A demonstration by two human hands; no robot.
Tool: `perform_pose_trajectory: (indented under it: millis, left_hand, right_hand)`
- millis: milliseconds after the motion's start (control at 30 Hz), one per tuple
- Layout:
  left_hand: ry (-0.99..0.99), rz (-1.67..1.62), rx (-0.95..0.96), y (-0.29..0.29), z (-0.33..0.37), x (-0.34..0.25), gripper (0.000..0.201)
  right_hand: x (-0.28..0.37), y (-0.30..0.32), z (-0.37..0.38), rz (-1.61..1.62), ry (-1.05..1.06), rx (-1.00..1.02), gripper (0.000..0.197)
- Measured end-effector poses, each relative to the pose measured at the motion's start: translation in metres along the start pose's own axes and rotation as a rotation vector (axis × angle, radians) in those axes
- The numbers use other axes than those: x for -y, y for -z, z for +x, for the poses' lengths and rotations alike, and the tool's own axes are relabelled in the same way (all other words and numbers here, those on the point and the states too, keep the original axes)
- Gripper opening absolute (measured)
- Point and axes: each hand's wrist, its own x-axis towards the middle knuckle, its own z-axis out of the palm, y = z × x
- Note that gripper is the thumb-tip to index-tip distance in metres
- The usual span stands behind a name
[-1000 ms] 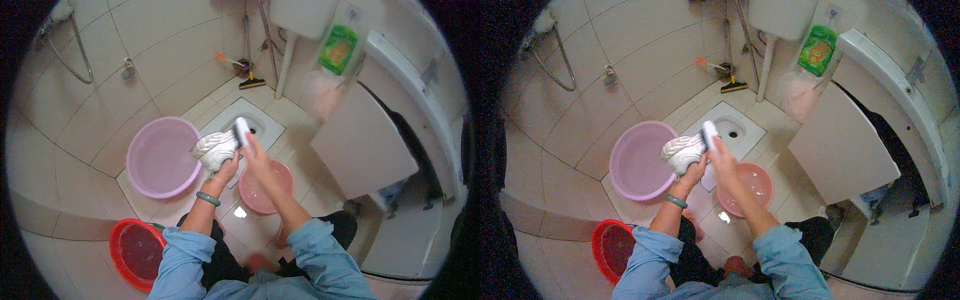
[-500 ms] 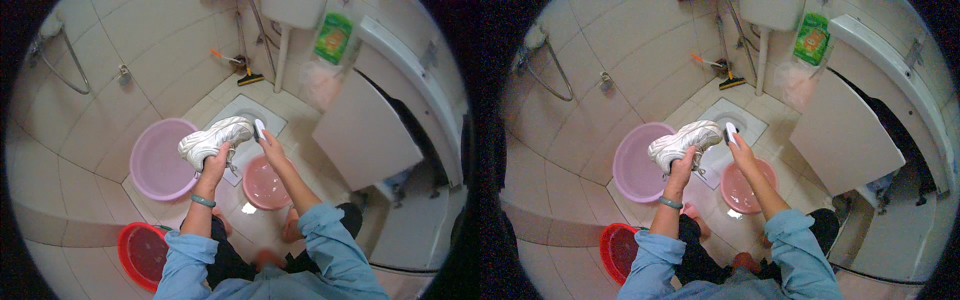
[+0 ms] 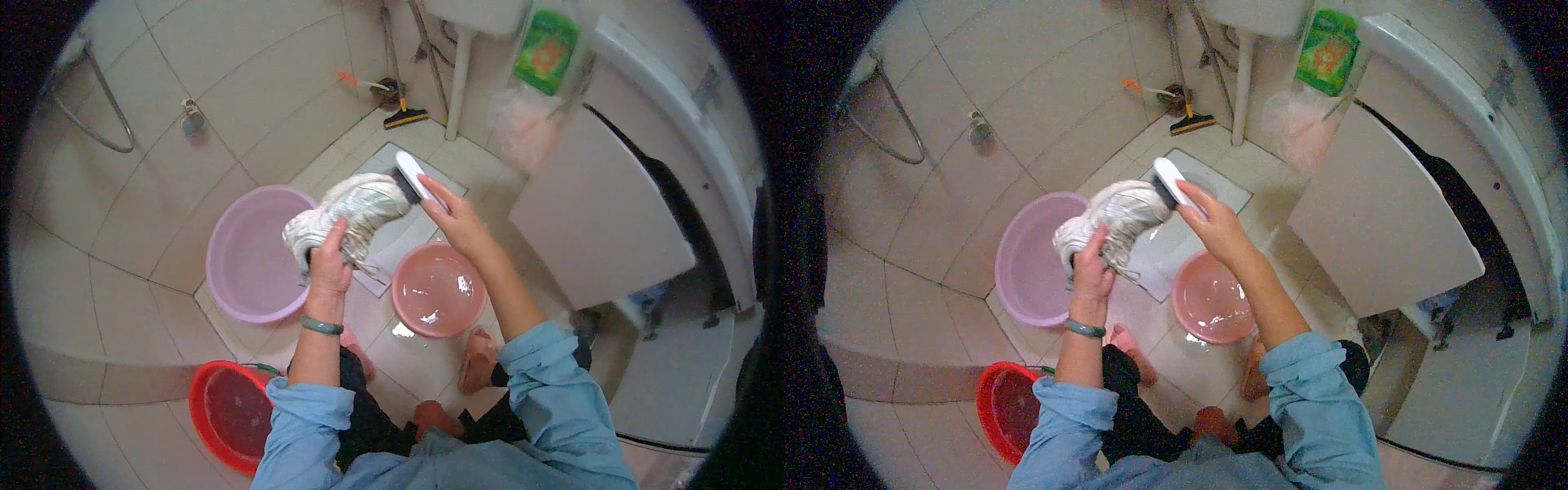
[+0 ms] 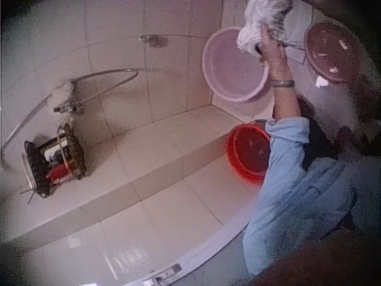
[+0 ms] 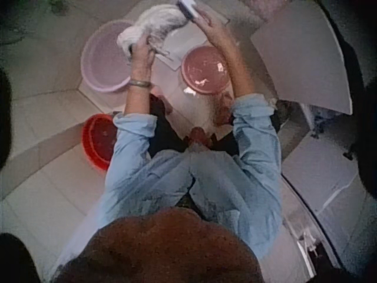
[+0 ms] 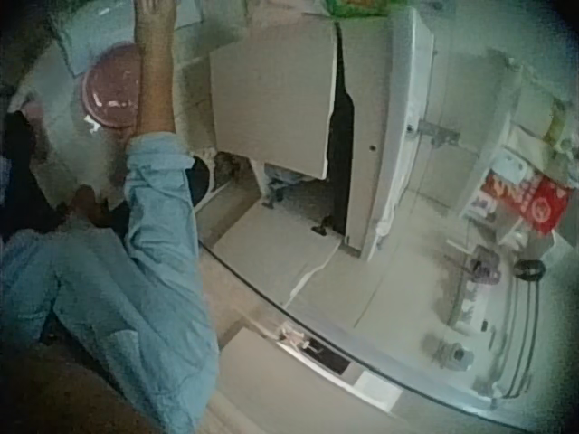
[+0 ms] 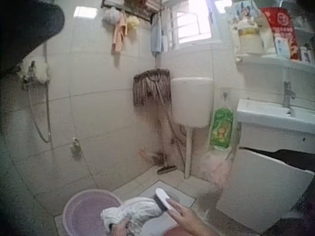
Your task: The person sits on the bathroom floor and cleans a white sneaker using a cloth and a brush. They wipe the shoe's exterior and interior, then scrub the upper and laces with the brush, occasionally dipping the brush into a pink basin of water.
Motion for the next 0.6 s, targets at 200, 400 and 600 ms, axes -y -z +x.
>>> perform_pose_trajectory:
  millis: [200,400,600]
  left_hand:
    - [0.017,-0.322,-0.016,0.017,0.027,-0.030,0.029]
    - [0.006,-0.198,0.029,0.038,0.030,-0.038,0.029]
    - [-0.180,0.040,0.054,0.024,0.027,-0.039,0.034]
  right_hand:
    - [-0.105,-0.075,-0.097,-0.076,-0.074,-0.058,0.042]
    - [0.009,-0.065,-0.033,0.214,-0.128,-0.334,0.043]
    - [0.066,-0.080,0.020,0.225,0.068,-0.392,0.040]
